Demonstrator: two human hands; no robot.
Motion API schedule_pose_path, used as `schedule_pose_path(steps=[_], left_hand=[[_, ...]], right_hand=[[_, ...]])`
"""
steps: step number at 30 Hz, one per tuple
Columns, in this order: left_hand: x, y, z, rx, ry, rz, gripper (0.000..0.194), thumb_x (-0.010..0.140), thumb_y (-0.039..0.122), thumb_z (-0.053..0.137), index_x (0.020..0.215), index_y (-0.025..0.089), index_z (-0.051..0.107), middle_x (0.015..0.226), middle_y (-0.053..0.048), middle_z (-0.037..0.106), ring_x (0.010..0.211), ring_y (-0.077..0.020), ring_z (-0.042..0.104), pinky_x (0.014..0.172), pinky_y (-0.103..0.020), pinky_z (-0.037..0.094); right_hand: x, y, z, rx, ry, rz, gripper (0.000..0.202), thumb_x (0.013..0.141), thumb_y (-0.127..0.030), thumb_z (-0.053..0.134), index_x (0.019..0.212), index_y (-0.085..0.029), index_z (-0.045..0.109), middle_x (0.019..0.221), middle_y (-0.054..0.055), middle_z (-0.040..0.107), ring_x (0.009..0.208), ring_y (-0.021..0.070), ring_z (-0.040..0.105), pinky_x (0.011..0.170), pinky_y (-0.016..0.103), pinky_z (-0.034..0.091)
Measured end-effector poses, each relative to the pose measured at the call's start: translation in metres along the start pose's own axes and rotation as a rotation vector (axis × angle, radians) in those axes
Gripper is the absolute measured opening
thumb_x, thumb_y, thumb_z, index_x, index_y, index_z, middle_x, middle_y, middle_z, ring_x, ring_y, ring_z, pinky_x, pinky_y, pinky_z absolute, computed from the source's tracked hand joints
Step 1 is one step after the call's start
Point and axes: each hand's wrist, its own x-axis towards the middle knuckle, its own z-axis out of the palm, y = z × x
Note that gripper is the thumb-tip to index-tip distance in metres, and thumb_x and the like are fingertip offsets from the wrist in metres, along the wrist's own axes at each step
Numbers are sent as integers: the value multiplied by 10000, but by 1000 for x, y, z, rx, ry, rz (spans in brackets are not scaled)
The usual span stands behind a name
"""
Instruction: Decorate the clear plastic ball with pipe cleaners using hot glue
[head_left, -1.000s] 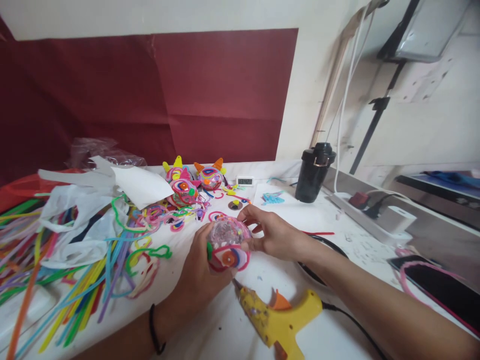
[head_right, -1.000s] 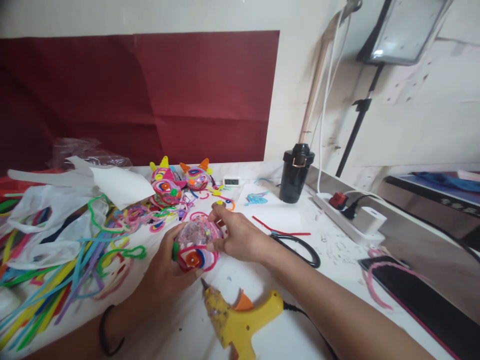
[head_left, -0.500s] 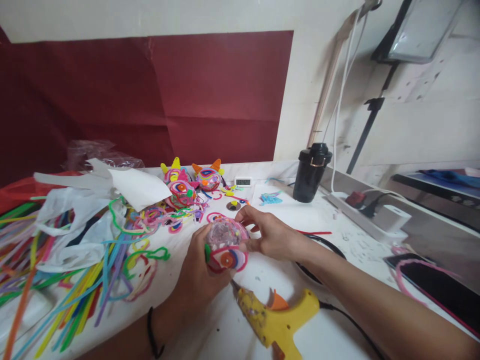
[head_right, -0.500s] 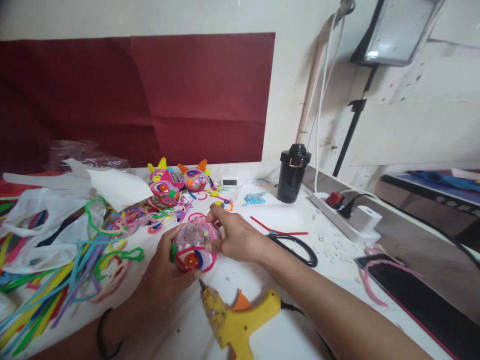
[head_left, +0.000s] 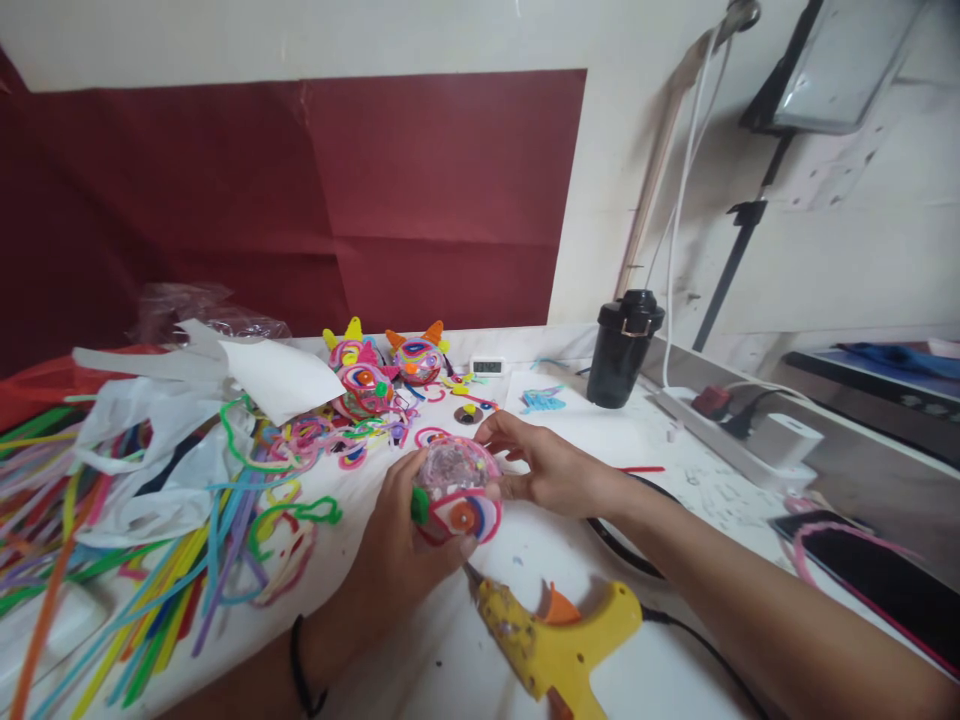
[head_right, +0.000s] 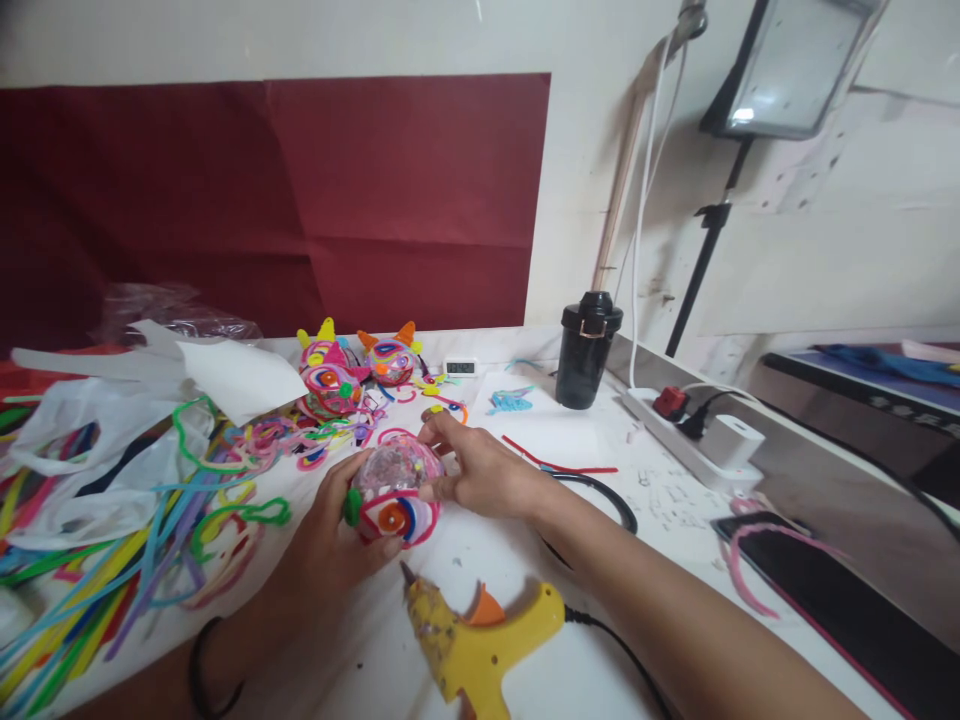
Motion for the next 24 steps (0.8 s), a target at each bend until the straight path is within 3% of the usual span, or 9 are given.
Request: schedule_pose_path(steps=[4,7,14,19,24], left_hand=[[-1,5,-6,-70,-46,-53,544,909,412,550,1393,222,390,1438,-140,466,1357,-315,424,1125,-500,343],[0,7,-9,-101,-27,-105,521,945,415,484,1418,226,374,1469,-128,452,1373,-302,405,1138,-495,324],[8,7,-15,4,-11,-110,469,939,461,460,1352,240,473,1390,-103,492,1282,-286,477,1099,-467,372],[21,5,-23,88,-120,-103,551,923,493,484,1421,261,440,1382,-96,477,1298,-286,454,1108,-468,358],[39,5,-28,225,-202,-47,543,853,522,552,1308,227,588,1186,-94,529,1190,-299,518,1076,-491,392]], right_hand=[[1,2,-2,26,-18,15,328,802,-285,714,1053,-220,513,1101,68,618,1037,240,601,930,429,470],[2,4,-4,60,-43,9,325,814,-309,708,1057,-216,512,1135,78,604,1094,249,582,958,439,451],[5,19,-7,178,-87,-22,357,828,-375,709,1079,-217,511,1145,77,570,1065,228,577,938,430,469],[7,25,-8,216,-84,-45,367,811,-372,728,1061,-221,506,1112,56,553,1065,214,573,899,390,487],[9,26,-7,234,-90,-80,352,813,-366,723,1057,-218,517,1115,54,576,1078,216,584,862,370,501]])
